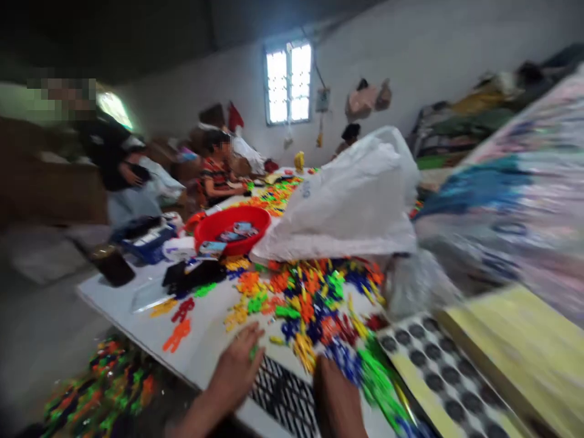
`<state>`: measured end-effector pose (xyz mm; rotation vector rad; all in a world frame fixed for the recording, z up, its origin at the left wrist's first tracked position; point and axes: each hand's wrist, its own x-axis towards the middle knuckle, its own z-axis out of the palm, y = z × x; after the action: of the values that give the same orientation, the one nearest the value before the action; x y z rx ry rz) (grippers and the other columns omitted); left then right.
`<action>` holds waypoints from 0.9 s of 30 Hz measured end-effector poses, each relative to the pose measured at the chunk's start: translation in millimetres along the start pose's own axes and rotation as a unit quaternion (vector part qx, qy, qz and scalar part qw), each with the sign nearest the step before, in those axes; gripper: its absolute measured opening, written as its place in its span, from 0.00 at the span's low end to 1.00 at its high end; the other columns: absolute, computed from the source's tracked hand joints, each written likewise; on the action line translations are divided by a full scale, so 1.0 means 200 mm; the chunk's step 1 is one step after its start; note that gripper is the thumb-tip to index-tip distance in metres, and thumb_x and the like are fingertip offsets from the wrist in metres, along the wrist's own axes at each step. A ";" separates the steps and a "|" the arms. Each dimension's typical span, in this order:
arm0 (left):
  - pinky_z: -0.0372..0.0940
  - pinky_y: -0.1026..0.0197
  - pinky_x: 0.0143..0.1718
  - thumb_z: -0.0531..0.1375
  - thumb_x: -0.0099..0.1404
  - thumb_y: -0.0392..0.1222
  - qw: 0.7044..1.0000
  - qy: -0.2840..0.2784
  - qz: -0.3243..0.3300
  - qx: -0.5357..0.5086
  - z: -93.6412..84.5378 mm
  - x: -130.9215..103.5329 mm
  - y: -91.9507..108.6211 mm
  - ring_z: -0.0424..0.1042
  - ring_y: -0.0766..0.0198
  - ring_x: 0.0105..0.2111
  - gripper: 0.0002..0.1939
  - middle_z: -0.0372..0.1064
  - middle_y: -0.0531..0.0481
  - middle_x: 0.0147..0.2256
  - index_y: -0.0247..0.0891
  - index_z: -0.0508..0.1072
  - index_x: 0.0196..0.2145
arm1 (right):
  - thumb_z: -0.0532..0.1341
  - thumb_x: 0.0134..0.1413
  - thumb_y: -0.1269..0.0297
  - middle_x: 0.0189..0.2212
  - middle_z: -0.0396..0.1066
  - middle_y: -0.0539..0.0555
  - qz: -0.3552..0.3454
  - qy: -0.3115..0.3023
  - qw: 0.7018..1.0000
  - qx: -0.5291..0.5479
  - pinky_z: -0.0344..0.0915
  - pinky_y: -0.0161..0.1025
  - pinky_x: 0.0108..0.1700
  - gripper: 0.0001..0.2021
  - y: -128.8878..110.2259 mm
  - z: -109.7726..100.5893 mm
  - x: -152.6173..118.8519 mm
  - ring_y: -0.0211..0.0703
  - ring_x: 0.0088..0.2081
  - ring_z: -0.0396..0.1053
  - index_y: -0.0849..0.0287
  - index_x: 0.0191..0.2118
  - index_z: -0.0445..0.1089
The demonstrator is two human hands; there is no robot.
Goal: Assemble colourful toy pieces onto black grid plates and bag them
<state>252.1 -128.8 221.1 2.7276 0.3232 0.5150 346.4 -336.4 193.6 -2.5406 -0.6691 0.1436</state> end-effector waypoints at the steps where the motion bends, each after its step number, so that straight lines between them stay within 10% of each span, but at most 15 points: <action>1: 0.63 0.49 0.56 0.51 0.67 0.41 1.000 0.014 -0.002 0.001 -0.01 0.01 0.01 0.64 0.53 0.56 0.17 0.64 0.40 0.56 0.36 0.70 0.50 | 0.55 0.57 0.69 0.33 0.73 0.55 0.021 -0.021 1.000 0.002 0.64 0.36 0.34 0.09 0.00 0.00 0.01 0.45 0.34 0.72 0.56 0.39 0.72; 5: 0.59 0.46 0.59 0.48 0.69 0.43 1.000 0.005 0.009 -0.002 -0.05 0.08 0.00 0.60 0.52 0.58 0.19 0.62 0.39 0.57 0.33 0.68 0.52 | 0.55 0.55 0.63 0.29 0.73 0.52 -0.050 0.001 0.978 0.203 0.62 0.34 0.32 0.16 -0.08 -0.01 0.06 0.40 0.27 0.67 0.61 0.49 0.67; 13: 0.64 0.50 0.54 0.46 0.69 0.40 0.999 -0.033 0.006 -0.009 -0.02 0.08 -0.02 0.67 0.55 0.52 0.18 0.68 0.42 0.51 0.34 0.68 0.50 | 0.59 0.51 0.67 0.29 0.73 0.52 -0.005 -0.033 0.936 0.352 0.65 0.36 0.36 0.04 -0.34 0.29 0.14 0.43 0.31 0.69 0.60 0.32 0.70; 20: 0.64 0.49 0.54 0.53 0.66 0.53 0.998 -0.058 0.036 -0.012 -0.03 0.07 -0.03 0.66 0.53 0.54 0.27 0.67 0.40 0.53 0.36 0.59 0.58 | 0.53 0.57 0.72 0.37 0.70 0.58 -0.106 -0.060 0.984 0.130 0.65 0.39 0.40 0.08 -0.37 0.39 0.16 0.44 0.36 0.67 0.61 0.37 0.68; 27: 0.66 0.48 0.51 0.48 0.67 0.42 0.999 -0.028 -0.011 0.015 -0.01 0.09 -0.06 0.67 0.52 0.52 0.19 0.67 0.40 0.51 0.35 0.67 0.52 | 0.53 0.59 0.72 0.40 0.69 0.58 -0.138 -0.132 0.981 0.041 0.64 0.40 0.42 0.10 -0.45 0.32 0.24 0.45 0.39 0.68 0.62 0.44 0.68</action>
<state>266.1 -111.7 223.3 2.7587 0.3486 0.4309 334.2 -217.0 183.6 -2.3423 -1.0874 0.4062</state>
